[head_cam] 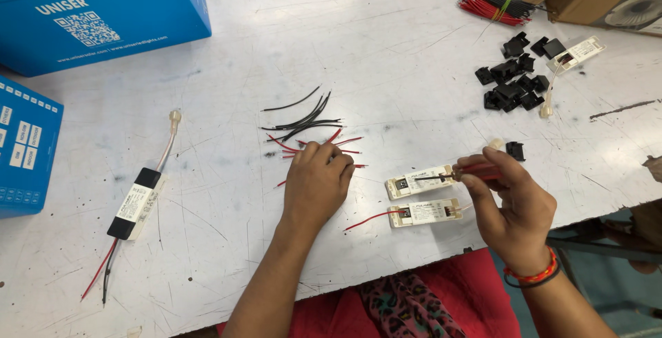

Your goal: The person strips red and black wires, inserts them into a small white electrical component, and secures them with a screwdriver. They then attach black plastic clips to the component and repeat the process for several units.

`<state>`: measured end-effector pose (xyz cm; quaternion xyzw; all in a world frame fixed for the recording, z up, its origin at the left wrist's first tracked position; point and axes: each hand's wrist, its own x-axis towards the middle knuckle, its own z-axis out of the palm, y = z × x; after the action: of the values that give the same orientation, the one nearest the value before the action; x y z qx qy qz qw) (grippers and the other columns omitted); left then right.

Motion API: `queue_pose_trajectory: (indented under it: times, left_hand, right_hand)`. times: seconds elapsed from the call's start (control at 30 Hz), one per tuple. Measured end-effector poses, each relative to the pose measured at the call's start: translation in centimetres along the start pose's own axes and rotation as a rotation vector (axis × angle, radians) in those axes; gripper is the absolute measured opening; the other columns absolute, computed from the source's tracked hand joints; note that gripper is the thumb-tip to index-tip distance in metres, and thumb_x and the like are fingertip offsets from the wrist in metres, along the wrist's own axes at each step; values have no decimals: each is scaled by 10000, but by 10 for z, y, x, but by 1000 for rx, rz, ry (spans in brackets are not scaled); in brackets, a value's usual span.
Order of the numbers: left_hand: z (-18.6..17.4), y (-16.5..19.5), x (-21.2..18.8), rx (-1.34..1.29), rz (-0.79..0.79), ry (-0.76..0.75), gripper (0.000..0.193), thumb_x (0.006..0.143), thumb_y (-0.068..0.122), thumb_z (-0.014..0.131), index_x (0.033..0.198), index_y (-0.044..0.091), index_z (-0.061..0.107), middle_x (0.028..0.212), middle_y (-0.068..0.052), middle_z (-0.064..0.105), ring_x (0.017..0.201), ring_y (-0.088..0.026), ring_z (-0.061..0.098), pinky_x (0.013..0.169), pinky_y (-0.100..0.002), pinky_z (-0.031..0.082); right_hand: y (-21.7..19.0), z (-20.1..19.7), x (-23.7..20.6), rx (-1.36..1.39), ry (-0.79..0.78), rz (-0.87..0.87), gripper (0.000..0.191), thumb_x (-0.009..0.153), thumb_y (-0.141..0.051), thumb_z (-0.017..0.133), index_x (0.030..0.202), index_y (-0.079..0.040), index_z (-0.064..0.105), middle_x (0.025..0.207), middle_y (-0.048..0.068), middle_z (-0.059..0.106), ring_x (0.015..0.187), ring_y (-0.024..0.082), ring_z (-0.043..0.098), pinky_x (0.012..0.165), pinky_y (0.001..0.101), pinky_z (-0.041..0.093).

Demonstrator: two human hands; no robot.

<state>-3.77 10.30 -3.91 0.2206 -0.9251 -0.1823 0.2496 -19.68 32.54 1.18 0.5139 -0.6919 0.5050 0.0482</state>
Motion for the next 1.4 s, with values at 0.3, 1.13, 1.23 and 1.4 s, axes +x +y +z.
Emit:
queue_pose_trajectory:
  times: [0.3,1.13,1.23,1.4]
  left_hand:
    - [-9,23,6,-116,183,187,77,986,132,695,971,56,694,921,-66,688,853,-226,631,830,-426,489]
    - [3,54,-2,-289,-63,-100,94,894,129,706,881,36,715,823,-97,676,793,-274,646,710,-396,544]
    - [5,55,-2,-285,-74,-112,98,899,132,705,881,36,714,817,-97,672,789,-271,649,703,-396,544]
    - [9,58,-3,-255,-43,-89,95,897,129,704,875,37,712,822,-102,668,788,-274,646,694,-394,545]
  right_hand:
    - [-5,0,4,97,-35,-17,487,985,117,625,1433,40,452,1172,228,709,1097,275,744,951,367,635]
    - [-8,4,24,-52,-103,-51,447,908,110,705,1321,59,541,1092,179,740,991,221,769,879,320,633]
    - [-9,4,26,-70,-122,-63,444,902,102,713,1311,53,549,1077,169,744,984,217,771,872,317,636]
    - [-13,3,34,-108,-141,-64,401,881,87,742,1248,39,586,1058,151,754,960,206,775,840,299,630]
